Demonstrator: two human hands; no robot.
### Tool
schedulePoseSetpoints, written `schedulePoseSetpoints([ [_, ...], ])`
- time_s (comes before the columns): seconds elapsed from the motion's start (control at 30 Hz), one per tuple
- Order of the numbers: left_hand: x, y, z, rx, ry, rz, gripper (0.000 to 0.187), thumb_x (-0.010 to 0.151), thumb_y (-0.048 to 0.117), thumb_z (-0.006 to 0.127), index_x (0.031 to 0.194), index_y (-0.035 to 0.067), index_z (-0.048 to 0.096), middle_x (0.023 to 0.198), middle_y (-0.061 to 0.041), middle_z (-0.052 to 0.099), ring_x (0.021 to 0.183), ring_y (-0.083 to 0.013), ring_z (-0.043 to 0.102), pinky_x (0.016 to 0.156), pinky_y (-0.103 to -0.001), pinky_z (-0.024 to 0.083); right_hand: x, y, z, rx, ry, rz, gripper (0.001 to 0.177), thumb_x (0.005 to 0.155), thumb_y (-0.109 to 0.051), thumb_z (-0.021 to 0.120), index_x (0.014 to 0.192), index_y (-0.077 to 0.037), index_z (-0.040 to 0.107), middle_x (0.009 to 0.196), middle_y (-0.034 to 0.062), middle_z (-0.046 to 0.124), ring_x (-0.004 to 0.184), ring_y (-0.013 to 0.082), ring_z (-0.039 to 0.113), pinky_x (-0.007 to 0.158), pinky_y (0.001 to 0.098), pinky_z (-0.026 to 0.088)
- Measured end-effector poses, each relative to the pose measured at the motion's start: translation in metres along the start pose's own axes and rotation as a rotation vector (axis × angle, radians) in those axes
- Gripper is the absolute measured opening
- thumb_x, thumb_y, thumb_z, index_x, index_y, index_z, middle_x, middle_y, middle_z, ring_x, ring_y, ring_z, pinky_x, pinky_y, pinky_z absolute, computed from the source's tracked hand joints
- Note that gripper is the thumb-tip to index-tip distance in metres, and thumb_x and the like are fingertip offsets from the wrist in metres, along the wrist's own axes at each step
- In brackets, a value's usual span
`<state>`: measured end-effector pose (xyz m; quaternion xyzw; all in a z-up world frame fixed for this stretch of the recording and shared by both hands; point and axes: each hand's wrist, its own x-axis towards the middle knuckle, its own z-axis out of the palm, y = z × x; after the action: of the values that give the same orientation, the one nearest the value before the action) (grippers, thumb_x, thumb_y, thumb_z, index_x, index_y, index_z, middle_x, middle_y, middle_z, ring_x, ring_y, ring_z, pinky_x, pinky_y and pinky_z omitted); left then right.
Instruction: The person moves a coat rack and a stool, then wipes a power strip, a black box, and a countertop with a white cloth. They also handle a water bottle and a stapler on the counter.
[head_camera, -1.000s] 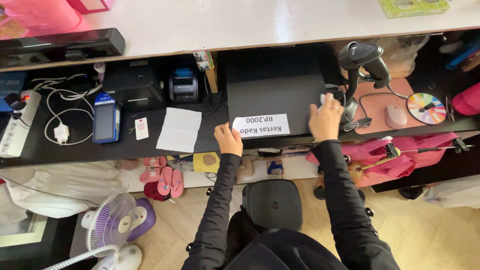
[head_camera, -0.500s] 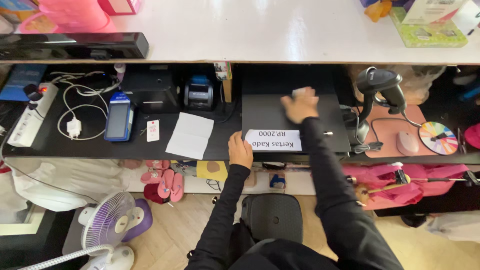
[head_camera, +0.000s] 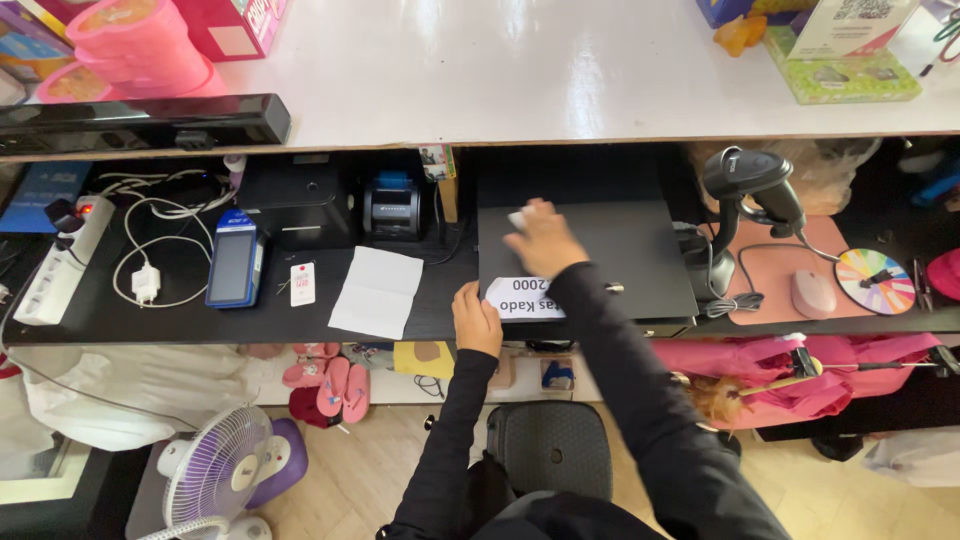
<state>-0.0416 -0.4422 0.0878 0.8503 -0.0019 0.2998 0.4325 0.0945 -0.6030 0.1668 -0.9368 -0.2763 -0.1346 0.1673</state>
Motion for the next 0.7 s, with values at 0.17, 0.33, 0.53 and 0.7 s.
schedulePoseSetpoints([
  [0.17,0.001,0.001,0.001,-0.012,0.015,0.024,0.040,0.095,0.009,0.051,0.133,-0.005,0.053,0.134,-0.026,0.054,0.121,-0.0453,0.052,0.104,-0.051,0.042,-0.057,0.122,-0.031,-0.454,-0.036,0.166,0.045,0.107,-0.034,0.048,0.137,-0.003,0.060,0.148,0.0302,0.047,0.141,0.0497,0.039,0.104,0.0564,0.041],
  [0.33,0.002,-0.002,0.004,0.002,0.022,0.006,0.042,0.093,0.010,0.053,0.133,-0.004,0.054,0.134,-0.026,0.054,0.119,-0.0456,0.052,0.101,-0.051,0.044,-0.061,0.157,-0.025,-0.202,0.049,0.467,0.085,0.107,-0.056,0.041,0.152,0.017,0.030,0.158,0.0412,0.021,0.148,0.0546,0.019,0.117,0.0600,0.022],
  [0.53,0.002,-0.003,0.003,-0.009,-0.016,-0.022,0.043,0.094,0.011,0.053,0.134,-0.003,0.054,0.134,-0.025,0.054,0.119,-0.0460,0.052,0.100,-0.052,0.043,0.003,0.045,0.037,-0.121,-0.106,0.225,0.075,0.104,-0.050,0.040,0.150,0.009,0.037,0.159,0.0365,0.023,0.148,0.0531,0.016,0.115,0.0610,0.018],
  [0.7,0.004,-0.004,0.000,0.006,-0.020,-0.024,0.042,0.094,0.012,0.052,0.134,-0.004,0.054,0.134,-0.025,0.054,0.120,-0.0457,0.052,0.100,-0.052,0.043,0.019,-0.035,0.058,0.063,0.037,-0.097,0.064,0.107,-0.043,0.048,0.145,0.009,0.049,0.154,0.0349,0.037,0.145,0.0501,0.029,0.113,0.0545,0.029],
])
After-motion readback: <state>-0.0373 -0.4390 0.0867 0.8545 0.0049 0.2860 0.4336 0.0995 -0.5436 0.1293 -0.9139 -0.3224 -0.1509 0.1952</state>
